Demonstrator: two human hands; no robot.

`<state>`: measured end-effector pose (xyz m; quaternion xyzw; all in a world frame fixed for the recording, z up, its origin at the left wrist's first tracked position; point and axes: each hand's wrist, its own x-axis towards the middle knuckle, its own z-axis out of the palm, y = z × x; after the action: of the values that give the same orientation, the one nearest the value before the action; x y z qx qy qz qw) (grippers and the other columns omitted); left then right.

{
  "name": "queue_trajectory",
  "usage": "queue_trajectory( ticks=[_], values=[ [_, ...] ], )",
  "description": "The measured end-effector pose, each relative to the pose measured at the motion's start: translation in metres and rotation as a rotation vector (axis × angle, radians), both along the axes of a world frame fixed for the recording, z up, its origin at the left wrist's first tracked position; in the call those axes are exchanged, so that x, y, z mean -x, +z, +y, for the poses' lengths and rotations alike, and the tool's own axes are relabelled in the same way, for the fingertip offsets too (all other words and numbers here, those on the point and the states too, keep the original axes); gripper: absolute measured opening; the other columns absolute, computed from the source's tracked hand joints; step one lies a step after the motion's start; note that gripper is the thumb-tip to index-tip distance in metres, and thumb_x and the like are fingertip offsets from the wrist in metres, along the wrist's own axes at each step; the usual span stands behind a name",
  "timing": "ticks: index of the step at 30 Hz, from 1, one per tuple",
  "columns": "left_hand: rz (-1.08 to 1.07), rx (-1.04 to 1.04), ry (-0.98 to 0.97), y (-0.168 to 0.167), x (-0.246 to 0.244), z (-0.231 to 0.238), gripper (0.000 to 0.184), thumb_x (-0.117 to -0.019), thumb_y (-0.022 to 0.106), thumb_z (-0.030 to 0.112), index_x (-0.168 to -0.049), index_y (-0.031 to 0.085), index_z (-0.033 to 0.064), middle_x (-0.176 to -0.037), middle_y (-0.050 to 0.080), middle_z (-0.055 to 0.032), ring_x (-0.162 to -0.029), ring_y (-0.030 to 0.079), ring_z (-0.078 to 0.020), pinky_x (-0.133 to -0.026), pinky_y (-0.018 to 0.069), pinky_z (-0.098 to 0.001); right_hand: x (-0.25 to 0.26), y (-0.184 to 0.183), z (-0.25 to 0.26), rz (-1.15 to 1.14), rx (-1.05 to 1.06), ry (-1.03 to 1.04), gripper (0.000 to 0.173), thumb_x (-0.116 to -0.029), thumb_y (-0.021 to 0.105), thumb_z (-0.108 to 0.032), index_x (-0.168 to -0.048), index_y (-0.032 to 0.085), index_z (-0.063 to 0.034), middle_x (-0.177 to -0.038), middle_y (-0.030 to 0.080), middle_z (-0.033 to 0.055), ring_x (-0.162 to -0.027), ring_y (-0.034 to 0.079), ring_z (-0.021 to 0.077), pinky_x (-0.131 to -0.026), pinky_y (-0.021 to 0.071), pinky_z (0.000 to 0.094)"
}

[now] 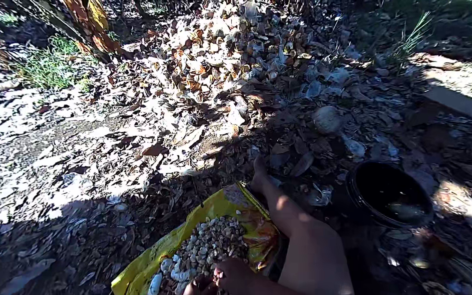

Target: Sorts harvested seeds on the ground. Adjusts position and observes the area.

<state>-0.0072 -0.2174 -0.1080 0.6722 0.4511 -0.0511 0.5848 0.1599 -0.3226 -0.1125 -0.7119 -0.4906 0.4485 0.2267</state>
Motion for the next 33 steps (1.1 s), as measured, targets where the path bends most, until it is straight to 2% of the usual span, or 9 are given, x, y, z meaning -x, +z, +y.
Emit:
queue_trajectory(
  ticks=[6, 10, 17, 19, 20, 22, 24, 27, 33],
  values=[
    [-0.051, 0.072, -0.008, -0.012, 0.003, 0.009, 0.022, -0.0830, 0.081, 0.014, -0.102, 0.073, 0.0070, -0.094, 0.076, -0.0056, -0.086, 0.073, -0.0190, -0.081, 0.0611, -0.0409, 0.002, -0.001, -0.002, 0.022, 0.091, -0.008, 0.032, -0.0975, 0.062, -0.029, -0.121, 0.068, -0.0085, -0.117, 0.070, 0.0168, -0.114, 0.066, 0.0337, -0.099, 0.0517, 0.0597],
    [-0.208, 0.224, 0.241, -0.001, 0.001, 0.012, 0.029, -0.0930, 0.068, 0.007, -0.121, 0.066, 0.0013, -0.109, 0.074, -0.0141, -0.093, 0.074, -0.0268, -0.083, 0.0622, -0.0444, -0.003, -0.002, -0.006, 0.126, 0.133, -0.146, 0.032, -0.0907, 0.068, -0.029, -0.113, 0.068, -0.0061, -0.105, 0.070, 0.0160, -0.100, 0.068, 0.0309, -0.090, 0.0551, 0.0566],
    [-0.074, 0.064, 0.753, -0.020, 0.034, 0.064, 0.032, -0.1009, 0.060, 0.014, -0.130, 0.059, 0.0017, -0.110, 0.072, -0.0165, -0.086, 0.073, -0.0272, -0.074, 0.0611, -0.0437, -0.041, 0.025, -0.005, 0.036, 0.408, 0.394, 0.032, -0.0939, 0.070, -0.029, -0.112, 0.072, -0.0035, -0.109, 0.071, 0.0191, -0.104, 0.068, 0.0351, -0.094, 0.0520, 0.0606],
    [-0.046, 0.048, 0.814, -0.024, 0.046, 0.070, 0.030, -0.1028, 0.056, 0.016, -0.129, 0.060, 0.0009, -0.106, 0.073, -0.0173, -0.084, 0.074, -0.0273, -0.074, 0.0621, -0.0446, -0.083, 0.056, -0.001, 0.145, 0.219, 0.185, 0.020, -0.0907, 0.072, -0.020, -0.102, 0.073, -0.0042, -0.096, 0.073, 0.0119, -0.088, 0.070, 0.0249, -0.085, 0.0567, 0.0494],
    [-0.024, 0.021, 0.812, -0.026, 0.049, 0.071, 0.030, -0.1021, 0.056, 0.016, -0.127, 0.060, 0.0006, -0.104, 0.072, -0.0171, -0.081, 0.073, -0.0263, -0.072, 0.0615, -0.0443, -0.108, 0.079, 0.001, 0.272, -0.003, -0.075, 0.017, -0.0893, 0.072, -0.012, -0.102, 0.071, -0.0013, -0.095, 0.073, 0.0101, -0.088, 0.071, 0.0208, -0.085, 0.0595, 0.0429],
    [0.042, -0.062, 0.731, -0.034, 0.052, 0.071, 0.030, -0.0992, 0.058, 0.016, -0.125, 0.062, 0.0003, -0.106, 0.071, -0.0172, -0.083, 0.070, -0.0265, -0.075, 0.0593, -0.0462, -0.152, 0.130, 0.016, 0.537, -0.511, -0.628, 0.034, -0.0999, 0.056, -0.005, -0.132, 0.053, 0.0051, -0.117, 0.069, 0.0164, -0.102, 0.071, 0.0266, -0.090, 0.0609, 0.0442],
    [0.124, -0.165, 0.573, -0.041, 0.051, 0.065, 0.033, -0.0965, 0.061, 0.017, -0.125, 0.065, 0.0013, -0.112, 0.070, -0.0184, -0.096, 0.070, -0.0301, -0.087, 0.0574, -0.0522, -0.185, 0.163, 0.032, 0.482, -0.719, -0.868, 0.050, -0.1058, 0.051, -0.016, -0.153, 0.038, -0.0053, -0.132, 0.065, 0.0124, -0.110, 0.069, 0.0239, -0.091, 0.0598, 0.0396],
    [0.228, -0.276, 0.332, -0.044, 0.042, 0.056, 0.034, -0.0956, 0.061, 0.019, -0.126, 0.067, 0.0055, -0.116, 0.070, -0.0167, -0.108, 0.068, -0.0315, -0.096, 0.0534, -0.0558, -0.175, 0.158, 0.037, 0.431, -0.596, -0.842, 0.046, -0.1055, 0.050, -0.017, -0.150, 0.043, -0.0047, -0.132, 0.066, 0.0132, -0.105, 0.071, 0.0250, -0.086, 0.0614, 0.0405],
    [0.442, -0.291, 0.084, -0.063, 0.037, 0.038, 0.053, -0.0893, 0.071, 0.027, -0.137, 0.062, 0.0055, -0.140, 0.055, -0.0261, -0.129, 0.056, -0.0406, -0.106, 0.0483, -0.0579, -0.080, 0.043, 0.025, 0.681, 0.063, -1.101, 0.039, -0.1060, 0.054, -0.023, -0.141, 0.051, -0.0061, -0.123, 0.065, 0.0180, -0.101, 0.068, 0.0320, -0.079, 0.0574, 0.0507]
  ],
)
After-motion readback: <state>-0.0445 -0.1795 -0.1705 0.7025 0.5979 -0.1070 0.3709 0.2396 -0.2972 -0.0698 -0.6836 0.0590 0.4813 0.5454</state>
